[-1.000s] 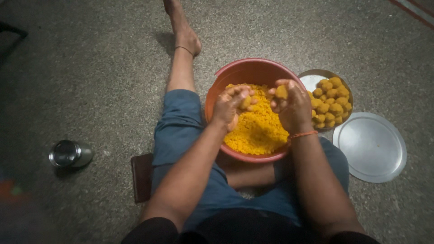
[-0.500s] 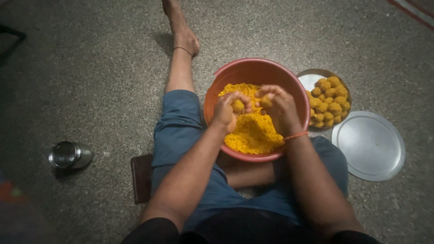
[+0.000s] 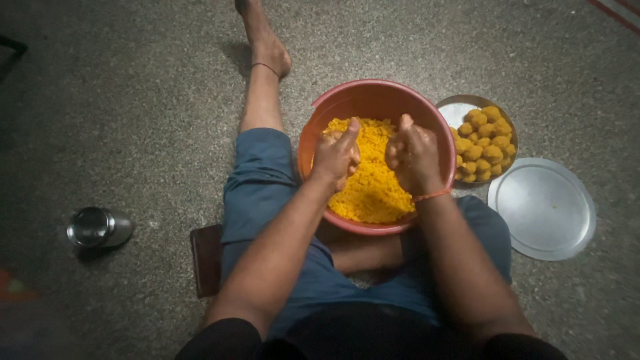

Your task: The person sits on the floor with a large basin of yellow boondi mixture and rolls handfuls of it between their palms into round balls, placing each finished ball onto a metal plate beside the basin, repeating this cycle continuously.

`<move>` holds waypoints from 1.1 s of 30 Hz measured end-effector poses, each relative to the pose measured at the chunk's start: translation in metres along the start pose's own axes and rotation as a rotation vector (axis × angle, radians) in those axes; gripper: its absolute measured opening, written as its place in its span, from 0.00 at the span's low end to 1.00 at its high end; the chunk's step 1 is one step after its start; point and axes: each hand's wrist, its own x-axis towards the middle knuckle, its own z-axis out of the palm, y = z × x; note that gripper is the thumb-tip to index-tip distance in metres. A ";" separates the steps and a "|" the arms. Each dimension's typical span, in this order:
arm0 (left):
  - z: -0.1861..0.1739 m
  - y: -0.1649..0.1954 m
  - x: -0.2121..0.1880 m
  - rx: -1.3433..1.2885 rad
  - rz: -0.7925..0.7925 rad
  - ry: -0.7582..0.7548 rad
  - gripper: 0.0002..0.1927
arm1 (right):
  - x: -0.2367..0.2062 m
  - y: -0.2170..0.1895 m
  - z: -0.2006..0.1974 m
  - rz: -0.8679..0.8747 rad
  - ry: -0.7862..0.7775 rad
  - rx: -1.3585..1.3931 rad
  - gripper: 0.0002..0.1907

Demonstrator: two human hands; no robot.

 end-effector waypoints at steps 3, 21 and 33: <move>0.001 0.009 -0.003 -0.222 0.077 -0.163 0.19 | -0.006 -0.008 0.013 0.012 -0.100 -0.010 0.12; -0.028 0.004 0.001 -0.476 0.138 -0.476 0.34 | -0.005 0.009 0.021 0.158 -0.113 -0.538 0.17; -0.036 0.001 0.009 0.081 -0.012 -0.069 0.20 | 0.058 -0.106 -0.118 -0.262 0.232 -1.151 0.18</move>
